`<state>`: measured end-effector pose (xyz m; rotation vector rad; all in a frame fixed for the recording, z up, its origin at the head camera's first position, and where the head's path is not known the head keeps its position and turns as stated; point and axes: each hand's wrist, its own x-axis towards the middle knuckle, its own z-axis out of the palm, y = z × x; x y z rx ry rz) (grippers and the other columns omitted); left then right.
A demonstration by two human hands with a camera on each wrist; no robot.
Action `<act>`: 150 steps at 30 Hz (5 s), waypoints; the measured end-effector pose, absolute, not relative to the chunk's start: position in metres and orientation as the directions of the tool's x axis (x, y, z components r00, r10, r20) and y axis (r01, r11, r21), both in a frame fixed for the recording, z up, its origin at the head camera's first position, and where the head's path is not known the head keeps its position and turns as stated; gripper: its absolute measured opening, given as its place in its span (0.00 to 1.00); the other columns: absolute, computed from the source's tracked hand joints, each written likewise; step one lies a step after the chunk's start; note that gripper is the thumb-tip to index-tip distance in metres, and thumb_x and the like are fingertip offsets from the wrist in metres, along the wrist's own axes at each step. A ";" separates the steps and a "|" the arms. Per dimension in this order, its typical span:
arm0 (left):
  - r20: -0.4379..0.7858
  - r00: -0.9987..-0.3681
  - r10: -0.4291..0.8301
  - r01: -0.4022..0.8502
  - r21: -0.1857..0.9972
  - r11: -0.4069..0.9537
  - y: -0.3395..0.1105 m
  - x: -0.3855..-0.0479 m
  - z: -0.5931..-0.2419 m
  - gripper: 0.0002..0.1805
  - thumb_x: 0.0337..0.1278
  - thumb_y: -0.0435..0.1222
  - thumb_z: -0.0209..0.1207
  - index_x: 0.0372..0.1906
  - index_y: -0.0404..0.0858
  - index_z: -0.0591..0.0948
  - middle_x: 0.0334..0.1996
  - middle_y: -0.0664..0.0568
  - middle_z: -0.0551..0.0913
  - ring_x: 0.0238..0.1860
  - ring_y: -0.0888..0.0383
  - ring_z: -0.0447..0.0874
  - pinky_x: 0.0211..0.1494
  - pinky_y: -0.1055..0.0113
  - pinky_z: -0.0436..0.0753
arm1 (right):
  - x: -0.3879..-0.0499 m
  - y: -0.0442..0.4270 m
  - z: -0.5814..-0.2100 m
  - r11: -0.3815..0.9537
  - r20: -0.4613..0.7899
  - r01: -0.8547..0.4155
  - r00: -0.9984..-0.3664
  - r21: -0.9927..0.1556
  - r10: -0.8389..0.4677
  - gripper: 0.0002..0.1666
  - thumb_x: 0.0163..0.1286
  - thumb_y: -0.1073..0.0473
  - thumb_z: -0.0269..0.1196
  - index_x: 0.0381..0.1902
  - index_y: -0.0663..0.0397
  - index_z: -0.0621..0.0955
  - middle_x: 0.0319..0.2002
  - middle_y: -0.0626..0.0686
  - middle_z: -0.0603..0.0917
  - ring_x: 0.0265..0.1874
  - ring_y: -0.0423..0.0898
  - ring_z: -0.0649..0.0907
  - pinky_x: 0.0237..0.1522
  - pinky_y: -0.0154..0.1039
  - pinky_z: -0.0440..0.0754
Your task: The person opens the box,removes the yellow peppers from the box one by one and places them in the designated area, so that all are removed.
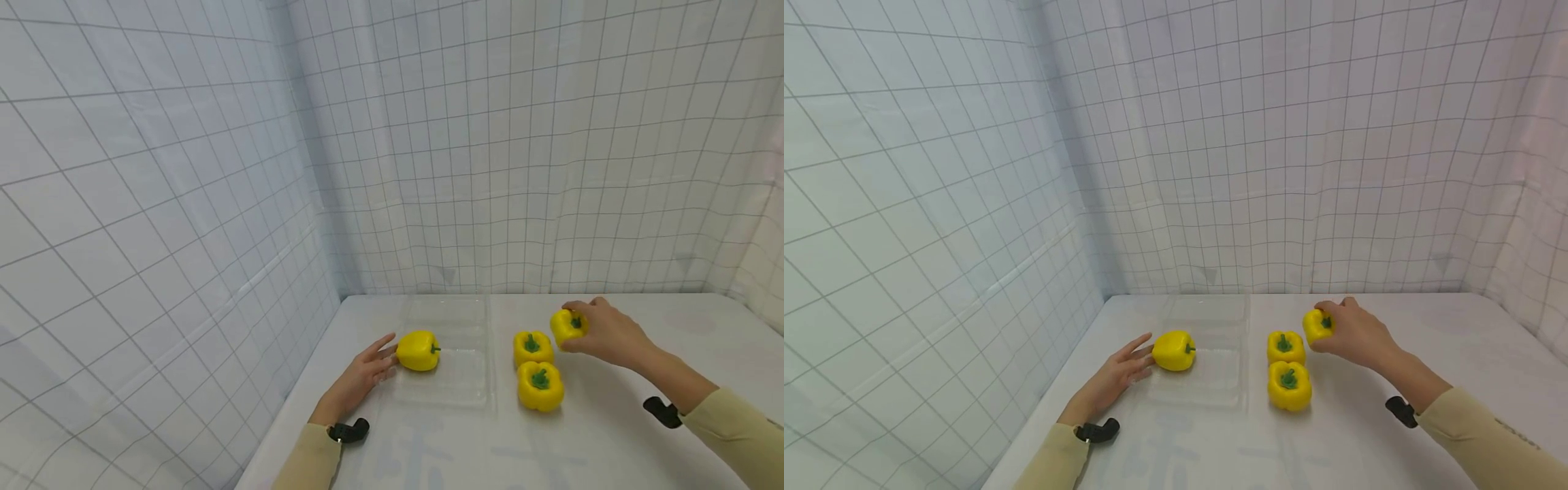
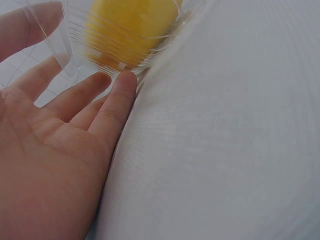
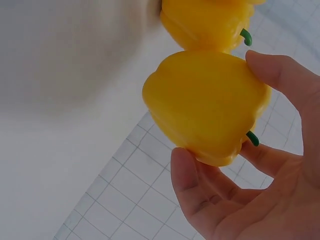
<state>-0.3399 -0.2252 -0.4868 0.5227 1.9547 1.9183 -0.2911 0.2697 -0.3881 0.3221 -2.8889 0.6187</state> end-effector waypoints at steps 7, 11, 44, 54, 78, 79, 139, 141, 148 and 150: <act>0.006 -0.872 0.489 0.013 1.000 0.010 -0.226 -0.340 -0.488 0.33 0.77 0.38 0.51 0.80 0.52 0.56 0.77 0.44 0.58 0.73 0.48 0.65 0.69 0.60 0.71 | -0.289 0.272 -0.398 0.891 0.157 -0.236 -0.970 -0.388 -0.188 0.49 0.51 0.39 0.76 0.63 0.64 0.76 0.46 0.69 0.76 0.34 0.56 0.77 0.28 0.49 0.78; 0.012 -0.871 0.491 0.015 1.000 0.002 -0.226 -0.340 -0.488 0.32 0.77 0.38 0.51 0.80 0.53 0.57 0.77 0.44 0.57 0.73 0.49 0.65 0.69 0.60 0.71 | -0.289 0.274 -0.404 0.884 0.141 -0.244 -0.969 -0.399 -0.204 0.48 0.51 0.40 0.76 0.62 0.65 0.77 0.44 0.66 0.78 0.34 0.54 0.76 0.31 0.48 0.78; 0.018 -0.875 0.484 0.033 0.999 0.021 -0.226 -0.344 -0.491 0.34 0.77 0.37 0.50 0.81 0.48 0.53 0.77 0.43 0.58 0.73 0.48 0.64 0.68 0.60 0.72 | -0.293 0.276 -0.418 0.873 0.095 -0.276 -0.961 -0.401 -0.260 0.52 0.52 0.43 0.77 0.65 0.69 0.71 0.45 0.64 0.80 0.40 0.56 0.79 0.39 0.58 0.81; 0.017 -0.873 0.488 0.028 0.999 0.015 -0.226 -0.343 -0.489 0.34 0.77 0.37 0.50 0.81 0.48 0.53 0.77 0.43 0.57 0.73 0.47 0.64 0.69 0.59 0.71 | -0.293 0.275 -0.418 0.875 0.099 -0.280 -0.960 -0.394 -0.262 0.50 0.52 0.43 0.77 0.64 0.68 0.72 0.45 0.63 0.81 0.40 0.57 0.79 0.39 0.58 0.82; 0.018 -0.877 0.480 0.024 1.000 0.006 -0.224 -0.339 -0.487 0.34 0.77 0.38 0.51 0.81 0.50 0.55 0.77 0.42 0.57 0.73 0.47 0.64 0.69 0.60 0.72 | -0.288 0.268 -0.385 0.891 0.121 -0.258 -0.966 -0.373 -0.229 0.54 0.54 0.36 0.75 0.69 0.62 0.70 0.54 0.76 0.72 0.40 0.62 0.81 0.32 0.58 0.83; 0.016 -0.878 0.479 0.022 1.000 0.007 -0.224 -0.339 -0.488 0.34 0.77 0.38 0.51 0.81 0.50 0.55 0.77 0.42 0.57 0.73 0.47 0.64 0.69 0.60 0.72 | -0.288 0.266 -0.384 0.889 0.130 -0.263 -0.964 -0.375 -0.231 0.54 0.55 0.37 0.75 0.69 0.62 0.70 0.55 0.77 0.72 0.41 0.63 0.81 0.33 0.59 0.83; 0.018 -0.873 0.487 0.008 1.000 -0.023 -0.227 -0.343 -0.490 0.33 0.77 0.37 0.52 0.80 0.51 0.57 0.77 0.42 0.57 0.73 0.47 0.64 0.69 0.57 0.71 | -0.305 0.095 -0.379 0.748 0.171 -0.338 -0.940 -0.572 -0.294 0.43 0.58 0.43 0.75 0.69 0.42 0.74 0.59 0.58 0.77 0.52 0.55 0.79 0.48 0.54 0.82; 0.019 -0.873 0.487 0.011 1.000 -0.019 -0.227 -0.343 -0.490 0.33 0.77 0.37 0.52 0.81 0.50 0.56 0.77 0.42 0.57 0.73 0.47 0.64 0.69 0.58 0.71 | -0.306 0.089 -0.382 0.747 0.172 -0.336 -0.941 -0.574 -0.292 0.42 0.58 0.44 0.76 0.69 0.43 0.74 0.58 0.57 0.77 0.51 0.54 0.80 0.47 0.53 0.82; 0.010 -0.874 0.485 0.005 1.000 -0.012 -0.224 -0.341 -0.489 0.33 0.77 0.36 0.51 0.80 0.51 0.57 0.77 0.41 0.57 0.73 0.47 0.65 0.69 0.59 0.72 | -0.309 0.074 -0.397 0.722 0.143 -0.304 -0.950 -0.622 -0.277 0.42 0.57 0.45 0.76 0.68 0.42 0.74 0.57 0.57 0.78 0.51 0.55 0.79 0.48 0.55 0.82; 0.008 -0.875 0.484 0.002 1.000 -0.012 -0.224 -0.341 -0.489 0.33 0.77 0.36 0.51 0.80 0.52 0.57 0.77 0.41 0.57 0.72 0.47 0.65 0.69 0.59 0.72 | -0.311 0.070 -0.402 0.715 0.139 -0.295 -0.953 -0.633 -0.270 0.42 0.57 0.46 0.77 0.68 0.42 0.75 0.57 0.57 0.78 0.51 0.55 0.79 0.48 0.55 0.81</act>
